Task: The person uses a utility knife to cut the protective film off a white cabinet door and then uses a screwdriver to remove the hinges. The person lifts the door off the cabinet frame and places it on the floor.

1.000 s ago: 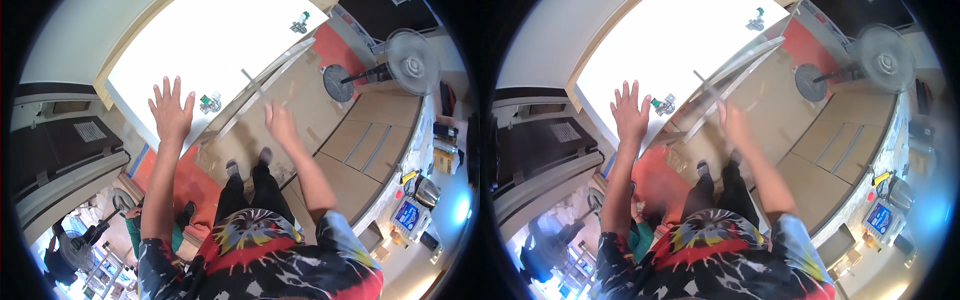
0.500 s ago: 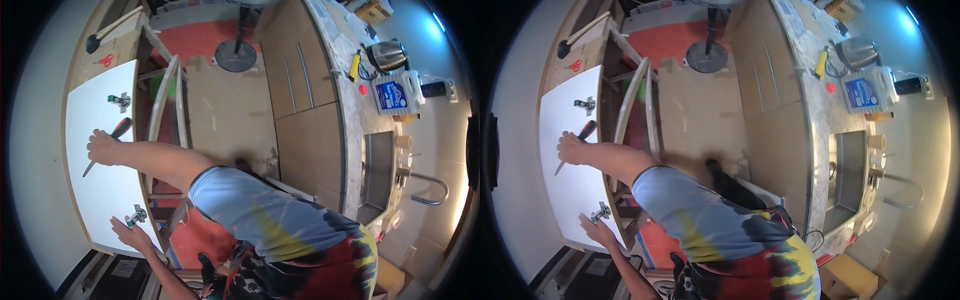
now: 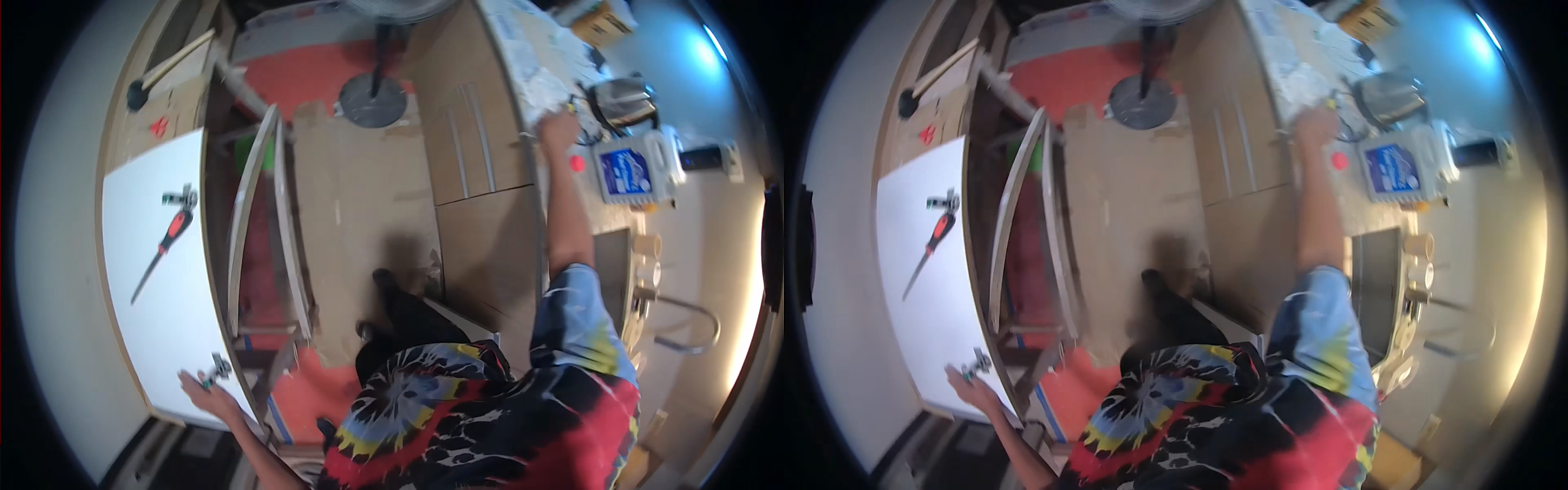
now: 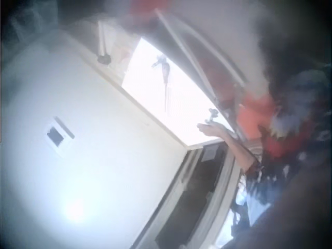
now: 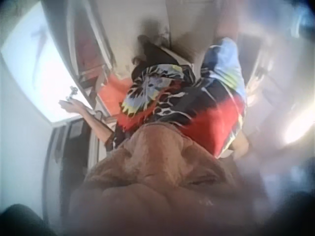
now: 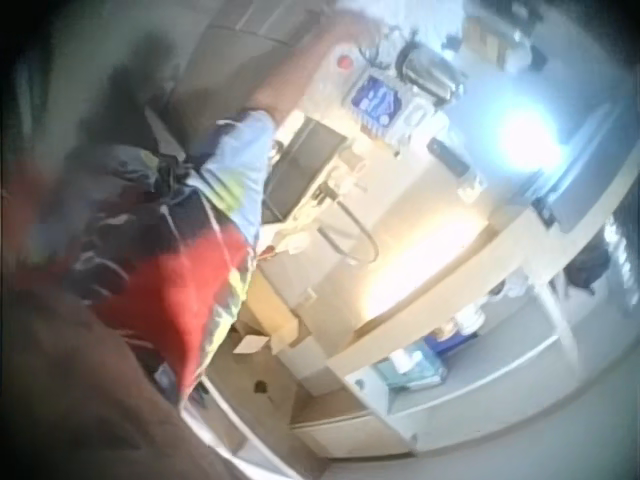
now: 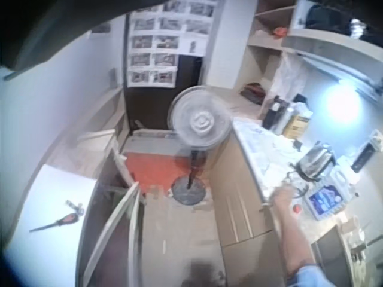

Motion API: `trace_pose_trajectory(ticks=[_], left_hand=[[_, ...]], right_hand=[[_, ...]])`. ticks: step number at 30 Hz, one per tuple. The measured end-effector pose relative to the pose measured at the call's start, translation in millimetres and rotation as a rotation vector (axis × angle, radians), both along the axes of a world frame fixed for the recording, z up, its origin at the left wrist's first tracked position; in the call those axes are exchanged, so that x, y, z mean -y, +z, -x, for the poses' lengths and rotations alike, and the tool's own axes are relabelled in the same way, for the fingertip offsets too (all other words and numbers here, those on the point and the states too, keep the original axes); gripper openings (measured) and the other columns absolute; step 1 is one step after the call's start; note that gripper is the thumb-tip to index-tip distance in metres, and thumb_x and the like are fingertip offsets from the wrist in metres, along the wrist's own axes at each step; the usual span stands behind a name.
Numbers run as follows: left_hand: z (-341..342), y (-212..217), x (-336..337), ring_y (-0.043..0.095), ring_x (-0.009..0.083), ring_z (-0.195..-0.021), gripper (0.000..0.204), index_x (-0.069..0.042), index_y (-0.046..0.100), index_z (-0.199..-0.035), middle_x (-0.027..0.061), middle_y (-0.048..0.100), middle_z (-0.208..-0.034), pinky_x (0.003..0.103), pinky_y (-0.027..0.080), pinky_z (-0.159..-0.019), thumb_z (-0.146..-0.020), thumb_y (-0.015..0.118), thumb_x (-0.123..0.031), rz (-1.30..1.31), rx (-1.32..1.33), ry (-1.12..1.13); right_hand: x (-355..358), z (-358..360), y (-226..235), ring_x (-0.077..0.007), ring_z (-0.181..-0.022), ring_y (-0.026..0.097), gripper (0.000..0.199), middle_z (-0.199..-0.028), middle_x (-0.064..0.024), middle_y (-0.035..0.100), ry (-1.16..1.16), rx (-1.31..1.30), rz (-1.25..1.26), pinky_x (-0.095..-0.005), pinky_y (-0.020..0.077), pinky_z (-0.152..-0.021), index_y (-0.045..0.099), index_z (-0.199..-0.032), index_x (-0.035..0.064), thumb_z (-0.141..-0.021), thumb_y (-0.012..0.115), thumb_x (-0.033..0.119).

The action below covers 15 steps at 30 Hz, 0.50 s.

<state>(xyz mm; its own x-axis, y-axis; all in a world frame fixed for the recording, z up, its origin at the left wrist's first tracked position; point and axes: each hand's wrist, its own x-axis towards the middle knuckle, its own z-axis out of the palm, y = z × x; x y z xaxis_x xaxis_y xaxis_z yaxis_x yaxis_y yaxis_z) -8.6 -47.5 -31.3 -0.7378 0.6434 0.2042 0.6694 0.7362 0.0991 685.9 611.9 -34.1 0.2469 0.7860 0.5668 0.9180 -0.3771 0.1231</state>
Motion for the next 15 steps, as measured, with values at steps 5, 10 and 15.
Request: trace_pose_trajectory(ticks=[5, 10, 15], left_hand=[[0, -13, -30, 0.028, 0.0317, -0.147, 0.062, 0.005, 0.034, -0.15, 0.0209, 0.03, -0.158, 0.042, 0.036, -0.117, -0.088, 0.04, 0.008, -0.51, 0.451, 0.067], [-21, 40, -21, 0.027, 0.0378, -0.147, 0.054, -0.007, 0.041, -0.15, 0.0162, 0.038, -0.156, 0.052, 0.018, -0.119, -0.103, 0.048, -0.032, 0.039, 0.046, 0.217], [-25, 22, -31, 0.023, 0.0366, -0.149, 0.056, -0.006, 0.04, -0.15, 0.0149, 0.033, -0.159, 0.055, 0.013, -0.12, -0.102, 0.046, -0.033, -0.014, 0.147, 0.217]], right_hand=[[-38, -180, -27, -0.0222, -0.078, 0.071, 0.03, -0.09, -0.0108, 0.073, 0.215, 0.702, 0.729, -0.0445, 0.0518, -0.063, 0.071, -0.091, 0.0081, -0.094, 0.054, 0.032], [-48, -117, -15, -0.0358, -0.1, 0.07, 0.055, -0.107, -0.0163, 0.073, -0.002, 0.173, 0.602, -0.0494, 0.0544, -0.086, 0.073, -0.107, 0.0092, -0.081, 0.06, 0.056], [-60, -153, 24, -0.0426, -0.095, 0.069, 0.064, -0.105, -0.0278, 0.069, 0.245, 0.219, 0.218, -0.0513, 0.0543, -0.085, 0.068, -0.109, -0.0056, -0.078, 0.067, 0.05]])
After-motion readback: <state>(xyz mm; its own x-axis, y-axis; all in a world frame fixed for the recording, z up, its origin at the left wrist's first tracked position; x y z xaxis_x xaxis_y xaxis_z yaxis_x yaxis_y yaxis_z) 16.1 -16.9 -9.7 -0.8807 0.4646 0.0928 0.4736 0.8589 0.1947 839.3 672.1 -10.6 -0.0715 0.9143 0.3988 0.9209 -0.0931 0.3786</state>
